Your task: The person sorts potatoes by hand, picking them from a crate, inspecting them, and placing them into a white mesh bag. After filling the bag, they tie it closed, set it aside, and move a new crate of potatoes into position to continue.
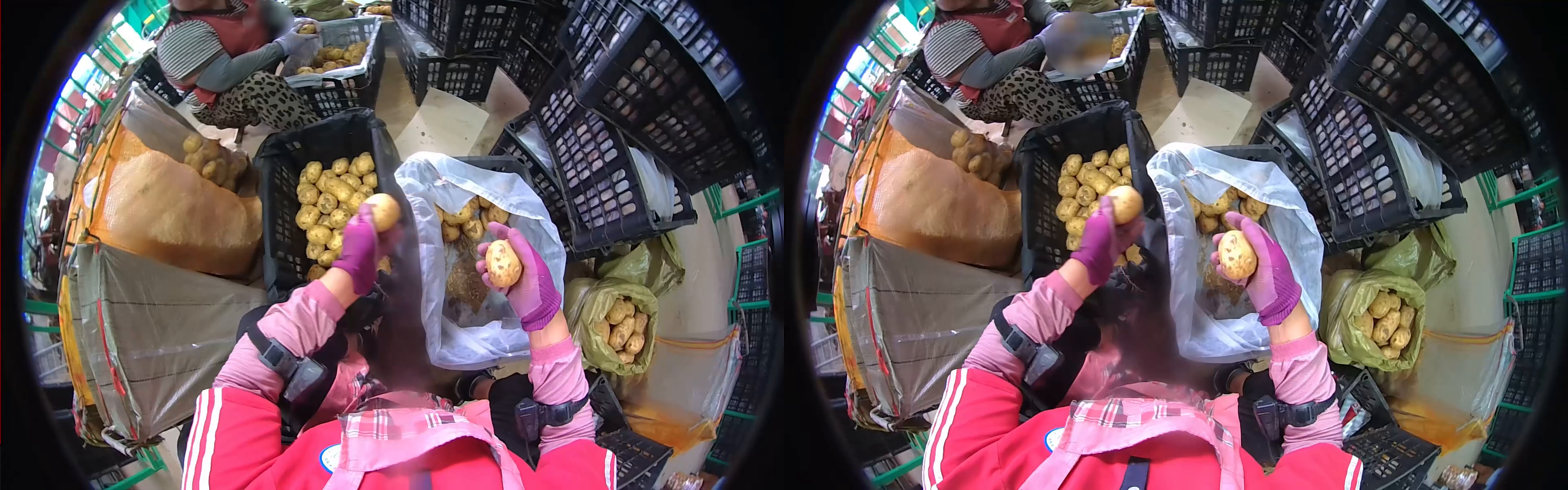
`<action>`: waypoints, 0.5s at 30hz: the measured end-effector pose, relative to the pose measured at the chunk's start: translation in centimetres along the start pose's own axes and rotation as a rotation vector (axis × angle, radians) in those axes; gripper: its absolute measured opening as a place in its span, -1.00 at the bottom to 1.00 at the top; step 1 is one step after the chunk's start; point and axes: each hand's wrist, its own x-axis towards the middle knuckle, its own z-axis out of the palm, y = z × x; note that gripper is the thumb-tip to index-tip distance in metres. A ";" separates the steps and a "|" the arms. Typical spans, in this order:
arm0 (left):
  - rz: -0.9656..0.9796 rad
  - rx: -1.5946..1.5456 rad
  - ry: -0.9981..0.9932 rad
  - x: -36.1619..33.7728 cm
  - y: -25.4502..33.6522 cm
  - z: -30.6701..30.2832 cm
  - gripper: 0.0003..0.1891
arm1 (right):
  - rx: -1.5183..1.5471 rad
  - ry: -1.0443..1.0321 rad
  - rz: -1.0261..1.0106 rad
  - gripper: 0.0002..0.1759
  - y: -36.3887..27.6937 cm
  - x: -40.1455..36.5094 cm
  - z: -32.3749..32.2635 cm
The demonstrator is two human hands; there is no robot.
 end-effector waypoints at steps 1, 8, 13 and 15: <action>-0.074 -0.031 0.065 1.7 -0.1 -2.0 -0.50 | -0.001 -0.007 0.003 -0.48 -0.5 -0.4 0.1; -0.489 0.278 -0.547 -6.2 1.2 6.0 -0.19 | -0.088 -0.152 -0.252 -0.43 -0.3 -1.4 1.4; -0.647 0.256 -0.887 -7.8 -0.1 7.4 -0.23 | -0.416 -0.184 -0.474 -0.41 -0.1 -0.9 1.2; -0.229 0.501 -0.913 -8.0 -0.3 7.3 -0.28 | -0.563 -0.145 -0.535 -0.39 -0.1 -0.9 0.7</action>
